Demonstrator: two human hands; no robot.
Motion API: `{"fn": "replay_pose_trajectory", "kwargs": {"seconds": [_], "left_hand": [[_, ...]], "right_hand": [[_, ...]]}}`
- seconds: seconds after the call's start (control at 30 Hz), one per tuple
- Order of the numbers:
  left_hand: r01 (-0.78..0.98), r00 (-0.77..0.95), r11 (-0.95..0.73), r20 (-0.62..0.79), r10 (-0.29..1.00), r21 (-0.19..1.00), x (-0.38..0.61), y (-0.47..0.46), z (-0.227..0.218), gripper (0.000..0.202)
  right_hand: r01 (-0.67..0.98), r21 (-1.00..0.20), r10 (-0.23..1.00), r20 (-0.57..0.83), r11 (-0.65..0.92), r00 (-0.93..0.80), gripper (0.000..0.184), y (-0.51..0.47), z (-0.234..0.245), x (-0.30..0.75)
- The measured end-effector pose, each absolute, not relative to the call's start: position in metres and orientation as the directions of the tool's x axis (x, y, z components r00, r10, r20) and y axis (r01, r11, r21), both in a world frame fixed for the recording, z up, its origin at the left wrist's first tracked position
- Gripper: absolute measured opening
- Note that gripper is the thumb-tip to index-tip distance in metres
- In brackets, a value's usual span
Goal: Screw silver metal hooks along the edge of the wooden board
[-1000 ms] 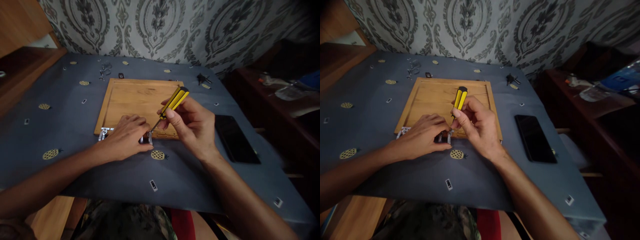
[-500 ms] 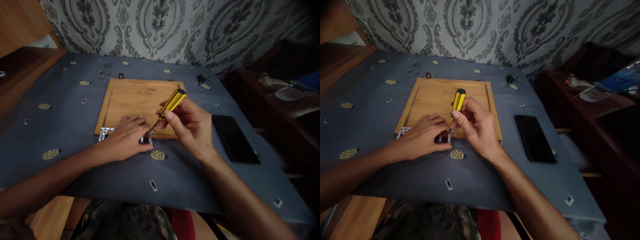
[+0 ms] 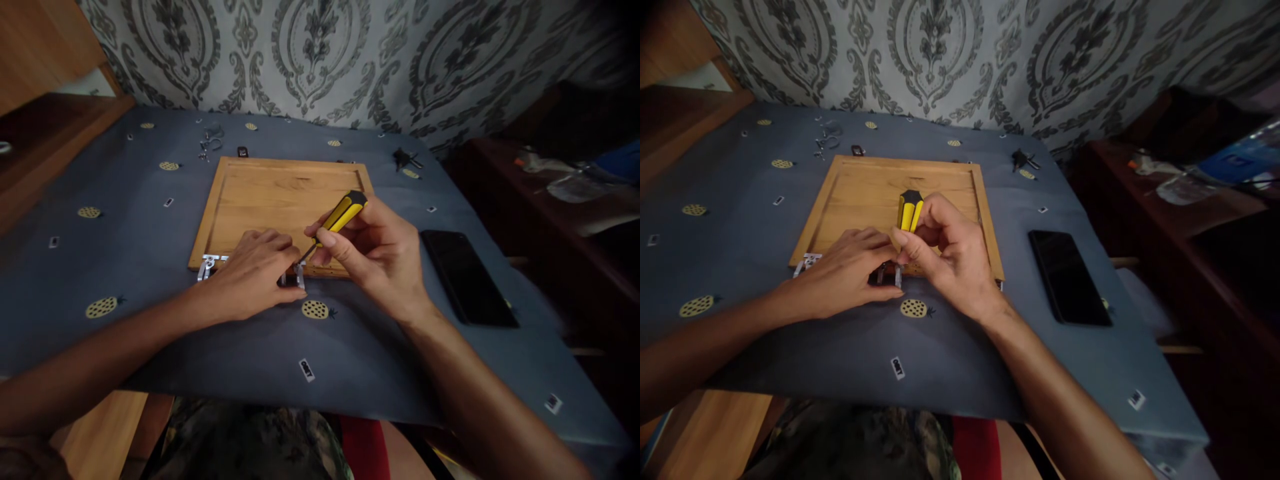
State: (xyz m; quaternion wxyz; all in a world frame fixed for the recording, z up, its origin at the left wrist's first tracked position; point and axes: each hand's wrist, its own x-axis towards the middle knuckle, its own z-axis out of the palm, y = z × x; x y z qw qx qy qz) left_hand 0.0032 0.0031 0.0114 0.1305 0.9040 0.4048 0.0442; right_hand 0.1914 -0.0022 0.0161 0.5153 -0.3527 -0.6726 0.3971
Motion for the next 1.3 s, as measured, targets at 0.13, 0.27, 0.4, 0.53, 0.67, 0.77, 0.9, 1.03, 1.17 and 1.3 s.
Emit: {"fn": "replay_pose_trajectory", "kwargs": {"seconds": [0.13,0.27,0.4,0.53,0.67,0.77,0.9,1.03,1.17,1.3], "left_hand": [[0.729,0.665,-0.632,-0.052,0.745,0.263,0.0041,0.0029,0.0126,0.038],[0.736,0.657,-0.626,-0.045,0.753,0.257,0.0041,0.0030,0.0125,0.040],[0.730,0.663,-0.633,-0.039,0.748,0.257,0.0037,0.0031,0.0118,0.037],[0.722,0.669,-0.640,-0.029,0.742,0.264,0.0029,0.0031,0.0108,0.035],[0.719,0.670,-0.641,-0.024,0.742,0.268,0.0022,0.0031,0.0098,0.033],[0.714,0.672,-0.642,-0.016,0.740,0.279,0.0019,0.0032,0.0097,0.033],[0.712,0.672,-0.640,-0.017,0.740,0.288,0.0016,0.0031,0.0099,0.035],[0.703,0.683,-0.657,0.001,0.731,0.274,0.0008,0.0034,0.0079,0.035],[0.693,0.684,-0.663,0.032,0.729,0.282,0.0000,0.0034,0.0058,0.032],[0.701,0.684,-0.657,-0.001,0.729,0.277,-0.0002,0.0034,0.0062,0.035]], "right_hand": [[0.043,-0.901,0.880,0.410,0.431,-0.239,0.027,-0.0011,0.0166,0.1923],[0.046,-0.899,0.872,0.409,0.436,-0.270,0.027,0.0001,0.0182,0.1941],[0.058,-0.894,0.865,0.412,0.445,-0.285,0.023,0.0010,0.0176,0.1955],[0.068,-0.895,0.880,0.417,0.442,-0.230,0.027,0.0020,0.0142,0.1946],[0.040,-0.905,0.887,0.405,0.424,-0.222,0.029,0.0020,0.0124,0.1919],[0.034,-0.905,0.885,0.407,0.425,-0.226,0.029,0.0015,0.0121,0.1903],[0.052,-0.893,0.876,0.424,0.446,-0.229,0.026,0.0001,0.0146,0.1902],[0.104,-0.886,0.868,0.410,0.452,-0.282,0.021,-0.0015,0.0186,0.1919],[0.110,-0.896,0.878,0.386,0.430,-0.283,0.023,-0.0015,0.0187,0.1911],[0.081,-0.895,0.872,0.404,0.440,-0.277,0.021,-0.0004,0.0163,0.1880]]}}
